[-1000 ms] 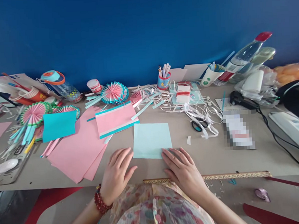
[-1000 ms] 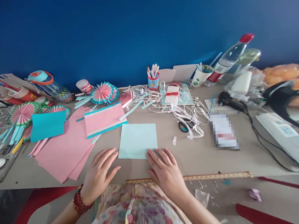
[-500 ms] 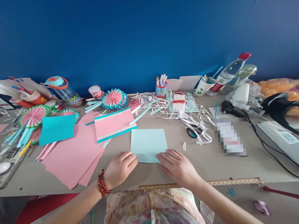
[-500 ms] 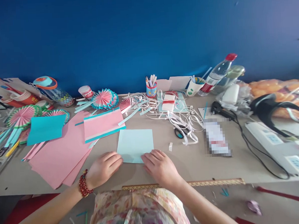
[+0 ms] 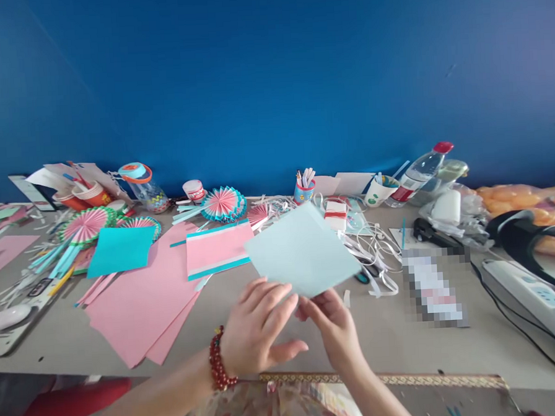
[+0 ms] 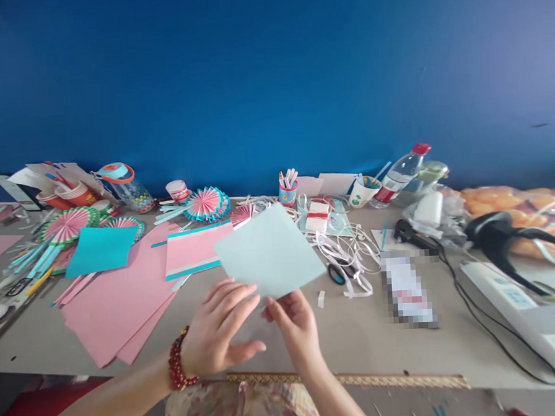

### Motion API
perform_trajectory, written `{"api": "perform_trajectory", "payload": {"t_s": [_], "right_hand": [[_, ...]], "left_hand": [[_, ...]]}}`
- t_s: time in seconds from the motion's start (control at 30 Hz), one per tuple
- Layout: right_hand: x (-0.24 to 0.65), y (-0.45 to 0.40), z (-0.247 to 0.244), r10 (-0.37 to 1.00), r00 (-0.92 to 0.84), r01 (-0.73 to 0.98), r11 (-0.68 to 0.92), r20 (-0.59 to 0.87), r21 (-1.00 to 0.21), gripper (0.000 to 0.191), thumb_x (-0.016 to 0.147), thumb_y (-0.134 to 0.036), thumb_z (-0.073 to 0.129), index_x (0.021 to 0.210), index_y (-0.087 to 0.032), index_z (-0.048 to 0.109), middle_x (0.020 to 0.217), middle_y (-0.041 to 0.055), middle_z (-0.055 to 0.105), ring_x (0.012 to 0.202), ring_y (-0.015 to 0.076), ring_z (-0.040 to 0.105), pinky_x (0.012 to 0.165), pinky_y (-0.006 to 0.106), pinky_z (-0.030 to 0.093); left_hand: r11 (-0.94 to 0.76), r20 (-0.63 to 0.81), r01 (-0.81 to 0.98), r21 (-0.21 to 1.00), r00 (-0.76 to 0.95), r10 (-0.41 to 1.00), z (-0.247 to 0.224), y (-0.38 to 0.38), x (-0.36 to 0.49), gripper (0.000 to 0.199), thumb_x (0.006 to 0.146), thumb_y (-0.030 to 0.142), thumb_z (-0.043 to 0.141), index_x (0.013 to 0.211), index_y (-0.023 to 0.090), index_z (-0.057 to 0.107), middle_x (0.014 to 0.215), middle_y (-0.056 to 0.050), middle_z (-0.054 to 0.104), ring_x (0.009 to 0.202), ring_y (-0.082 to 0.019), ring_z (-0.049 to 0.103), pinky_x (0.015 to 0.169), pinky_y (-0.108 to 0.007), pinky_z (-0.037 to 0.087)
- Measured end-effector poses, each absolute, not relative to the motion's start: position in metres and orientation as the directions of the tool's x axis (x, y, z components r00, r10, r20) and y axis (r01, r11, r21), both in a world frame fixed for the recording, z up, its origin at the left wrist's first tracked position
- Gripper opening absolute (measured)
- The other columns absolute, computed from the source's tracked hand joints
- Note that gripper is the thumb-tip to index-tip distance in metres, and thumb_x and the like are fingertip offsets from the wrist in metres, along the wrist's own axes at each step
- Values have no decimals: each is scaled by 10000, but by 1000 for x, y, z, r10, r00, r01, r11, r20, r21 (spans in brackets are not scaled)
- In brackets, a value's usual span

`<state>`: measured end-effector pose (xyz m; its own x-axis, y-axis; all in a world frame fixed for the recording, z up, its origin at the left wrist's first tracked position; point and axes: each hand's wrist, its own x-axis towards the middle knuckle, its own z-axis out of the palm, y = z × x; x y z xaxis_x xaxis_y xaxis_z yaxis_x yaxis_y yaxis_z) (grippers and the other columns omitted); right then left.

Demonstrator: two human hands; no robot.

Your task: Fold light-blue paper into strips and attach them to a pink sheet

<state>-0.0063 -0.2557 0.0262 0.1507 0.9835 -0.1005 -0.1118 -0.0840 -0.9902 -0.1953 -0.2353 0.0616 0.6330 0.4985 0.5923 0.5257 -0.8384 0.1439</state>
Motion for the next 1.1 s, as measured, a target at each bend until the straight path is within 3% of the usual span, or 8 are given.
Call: {"api": "perform_trajectory", "payload": {"t_s": [0.13, 0.27, 0.37, 0.43, 0.57, 0.67, 0.83, 1.1], "right_hand": [[-32, -260, 20, 965, 71, -377, -209, -253, -902, 345, 719, -489, 778, 807, -176, 663, 710, 34, 680, 699, 193, 630, 665, 314, 527], [-28, -265, 19, 959, -84, -403, -282, -272, -870, 349, 774, -489, 733, 900, -166, 693, 904, 76, 711, 867, 216, 652, 787, 332, 531], [-11, -277, 21, 934, -228, -166, -317, -276, -934, 348, 889, -496, 593, 962, -167, 677, 906, 80, 705, 854, 208, 657, 737, 318, 535], [1, -285, 22, 956, -252, 166, -107, -147, -980, 296, 923, -445, 542, 949, -177, 664, 838, 67, 692, 780, 200, 642, 691, 318, 528], [16, -283, 19, 885, -342, 739, 462, 317, -490, 216, 920, -256, 537, 1109, -201, 627, 1077, 103, 668, 956, 237, 599, 851, 379, 490], [23, -267, 10, 834, -448, 813, 530, 322, -242, 173, 937, -191, 503, 1036, -210, 644, 996, 79, 668, 913, 212, 588, 808, 335, 480], [32, -248, 2, 806, -535, 768, 589, 253, -252, 201, 979, -215, 468, 939, -206, 665, 881, 53, 652, 823, 174, 574, 744, 281, 455], [17, -217, 22, 846, -533, 829, 523, 4, -199, 155, 961, -329, 556, 924, -214, 653, 889, 22, 674, 837, 176, 624, 671, 263, 409]], "left_hand": [[-800, 509, 593, 94, 662, 550, 55, -228, -181, 213, 958, 210, 509, 1136, 162, 616, 1120, -106, 672, 1077, -220, 610, 973, -402, 493], [-826, 501, 562, 41, 704, 504, 42, -221, -193, 212, 964, 146, 472, 1105, 150, 631, 1042, -85, 690, 995, -200, 629, 876, -351, 528], [-828, 474, 560, 12, 726, 498, 33, -218, -205, 218, 963, 126, 451, 1070, 153, 638, 1000, -85, 689, 964, -200, 629, 843, -334, 527], [-826, 442, 564, 18, 737, 512, 27, -218, -210, 226, 962, 114, 429, 1016, 165, 642, 951, -78, 679, 920, -186, 629, 811, -308, 526], [-828, 400, 557, 58, 747, 531, 17, -221, -214, 228, 979, 152, 411, 972, 183, 637, 915, -67, 654, 858, -166, 618, 789, -279, 520], [-829, 398, 551, 96, 742, 539, 10, -225, -216, 259, 992, 163, 380, 969, 193, 636, 924, -61, 643, 848, -158, 612, 794, -273, 512], [-793, 321, 585, 168, 729, 605, 7, -227, -219, 262, 995, 185, 404, 868, 196, 633, 838, -41, 608, 810, -161, 591, 758, -275, 484], [-558, 156, 553, 619, 610, 777, 13, -194, -216, 172, 969, 221, 499, 908, 194, 657, 870, -11, 670, 790, -140, 629, 720, -233, 470]]}}
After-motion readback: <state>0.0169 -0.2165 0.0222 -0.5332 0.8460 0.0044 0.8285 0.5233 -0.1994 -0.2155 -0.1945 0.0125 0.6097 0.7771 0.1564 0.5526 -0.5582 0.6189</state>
